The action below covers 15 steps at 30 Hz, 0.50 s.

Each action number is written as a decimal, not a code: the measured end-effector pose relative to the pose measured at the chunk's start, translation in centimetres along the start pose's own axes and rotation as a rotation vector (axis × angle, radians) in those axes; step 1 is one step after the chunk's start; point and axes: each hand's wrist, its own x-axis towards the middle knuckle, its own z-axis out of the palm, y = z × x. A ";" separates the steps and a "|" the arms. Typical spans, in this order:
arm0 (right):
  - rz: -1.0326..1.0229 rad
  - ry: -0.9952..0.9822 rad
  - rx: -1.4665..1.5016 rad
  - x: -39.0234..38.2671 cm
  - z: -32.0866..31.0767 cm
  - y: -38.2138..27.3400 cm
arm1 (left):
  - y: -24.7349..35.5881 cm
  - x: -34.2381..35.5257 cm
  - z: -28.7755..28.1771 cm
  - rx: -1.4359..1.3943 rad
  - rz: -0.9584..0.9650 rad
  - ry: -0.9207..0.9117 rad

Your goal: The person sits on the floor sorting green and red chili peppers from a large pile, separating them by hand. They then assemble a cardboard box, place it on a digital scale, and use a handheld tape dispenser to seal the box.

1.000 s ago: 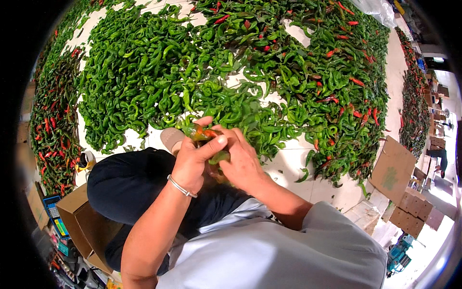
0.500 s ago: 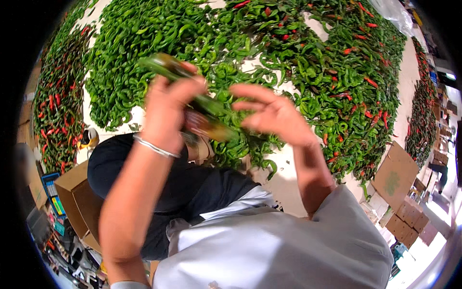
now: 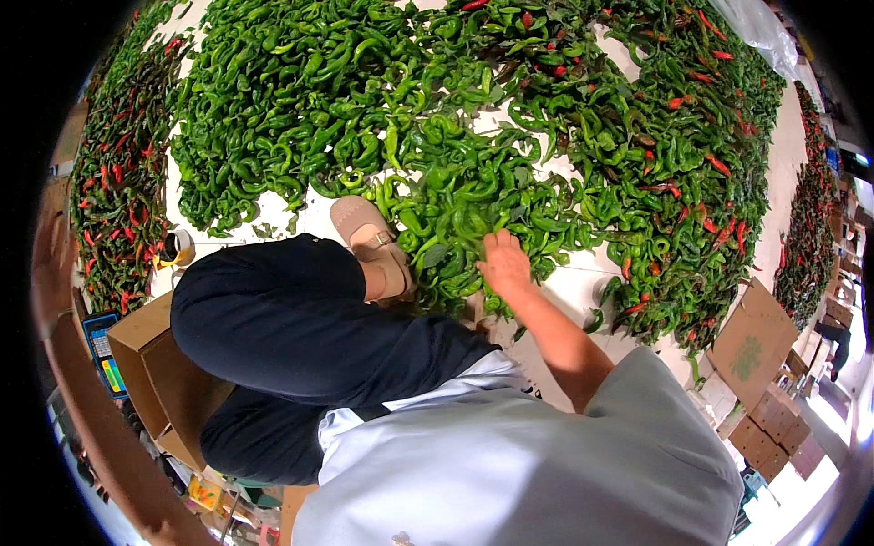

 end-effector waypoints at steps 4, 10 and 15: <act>0.188 -0.176 0.477 1.0 -1.3 3.2 | 4.0 -15.7 19.8 -0.390 -0.297 -0.619; 0.202 -0.451 1.149 2.7 -12.3 -0.1 | 2.0 -29.1 30.0 -0.381 -0.815 -0.912; 0.201 -0.305 1.178 5.3 -15.9 -0.2 | 2.6 -29.9 29.9 -0.426 -0.960 -1.056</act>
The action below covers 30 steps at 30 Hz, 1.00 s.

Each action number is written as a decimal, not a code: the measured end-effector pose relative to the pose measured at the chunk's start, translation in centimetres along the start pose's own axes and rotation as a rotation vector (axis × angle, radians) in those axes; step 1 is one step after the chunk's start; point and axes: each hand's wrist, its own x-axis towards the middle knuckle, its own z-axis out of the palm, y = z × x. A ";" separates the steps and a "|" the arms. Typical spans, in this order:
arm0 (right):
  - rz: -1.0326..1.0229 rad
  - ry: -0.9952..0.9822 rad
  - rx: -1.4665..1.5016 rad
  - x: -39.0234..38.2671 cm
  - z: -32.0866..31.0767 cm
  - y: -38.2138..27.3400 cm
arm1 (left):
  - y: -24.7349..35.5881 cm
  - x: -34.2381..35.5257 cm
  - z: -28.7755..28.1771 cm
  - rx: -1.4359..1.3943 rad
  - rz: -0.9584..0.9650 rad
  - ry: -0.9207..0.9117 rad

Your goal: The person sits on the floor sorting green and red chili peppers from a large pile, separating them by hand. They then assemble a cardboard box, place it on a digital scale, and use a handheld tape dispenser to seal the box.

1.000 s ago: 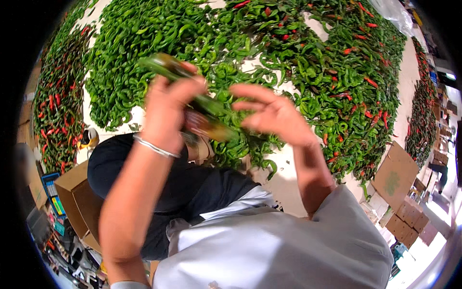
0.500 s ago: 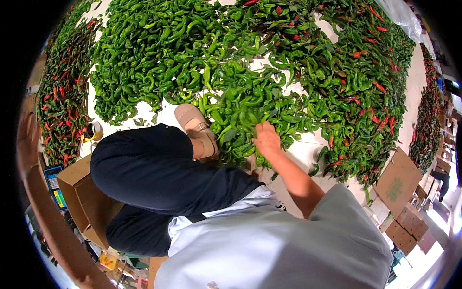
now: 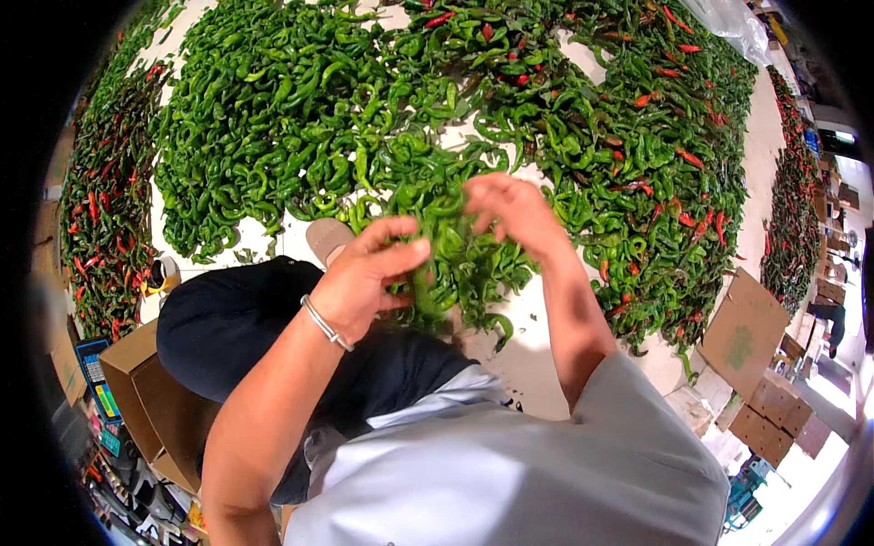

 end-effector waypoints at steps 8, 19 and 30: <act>0.150 0.471 -1.168 7.6 -11.0 15.0 | -1.0 -0.7 0.2 -0.435 0.100 0.008; 0.191 0.401 -0.209 6.0 -14.0 12.1 | -1.4 -0.4 0.1 -0.394 0.142 0.033; 0.090 0.398 -1.409 2.9 -13.3 20.3 | -1.5 0.7 1.2 -0.372 0.147 0.002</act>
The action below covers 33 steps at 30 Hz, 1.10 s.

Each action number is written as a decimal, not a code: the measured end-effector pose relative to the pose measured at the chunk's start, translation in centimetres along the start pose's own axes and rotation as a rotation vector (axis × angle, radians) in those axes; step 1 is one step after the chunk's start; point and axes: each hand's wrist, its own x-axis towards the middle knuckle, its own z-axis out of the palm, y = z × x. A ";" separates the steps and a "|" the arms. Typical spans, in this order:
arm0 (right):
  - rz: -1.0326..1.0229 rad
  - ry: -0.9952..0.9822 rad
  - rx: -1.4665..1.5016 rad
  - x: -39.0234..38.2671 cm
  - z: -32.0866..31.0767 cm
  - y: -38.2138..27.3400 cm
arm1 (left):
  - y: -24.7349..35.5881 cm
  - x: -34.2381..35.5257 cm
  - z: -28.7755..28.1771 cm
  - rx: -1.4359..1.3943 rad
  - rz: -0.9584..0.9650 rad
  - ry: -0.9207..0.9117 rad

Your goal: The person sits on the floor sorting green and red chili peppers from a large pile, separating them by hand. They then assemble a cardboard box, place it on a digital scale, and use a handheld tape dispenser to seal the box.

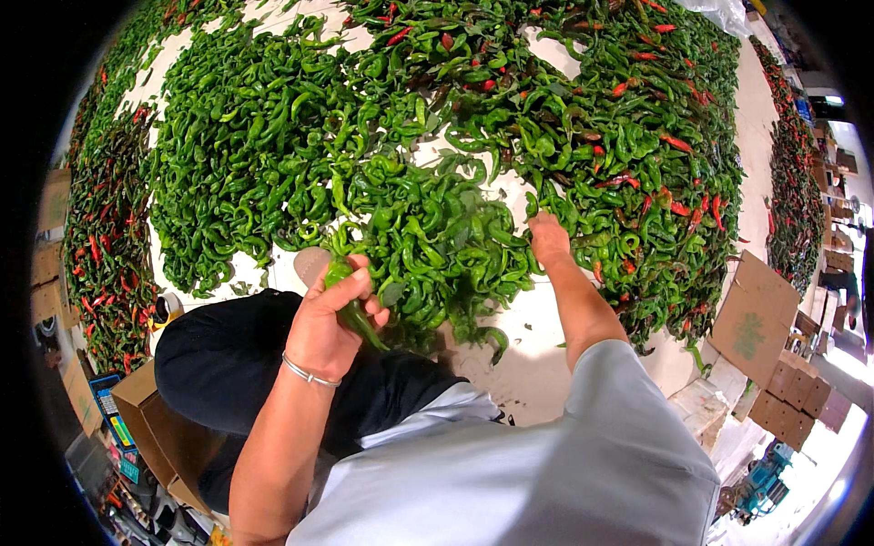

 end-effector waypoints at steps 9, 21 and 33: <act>0.286 -0.372 1.331 -6.5 -9.8 -3.0 | -1.4 0.7 0.6 0.092 -0.025 -0.011; -0.482 -0.054 1.226 -14.2 -18.2 -20.6 | -2.5 1.1 1.1 0.472 0.329 0.037; 0.380 -0.096 0.731 -3.3 -1.4 -7.7 | -0.2 0.2 -0.2 -0.011 0.165 0.181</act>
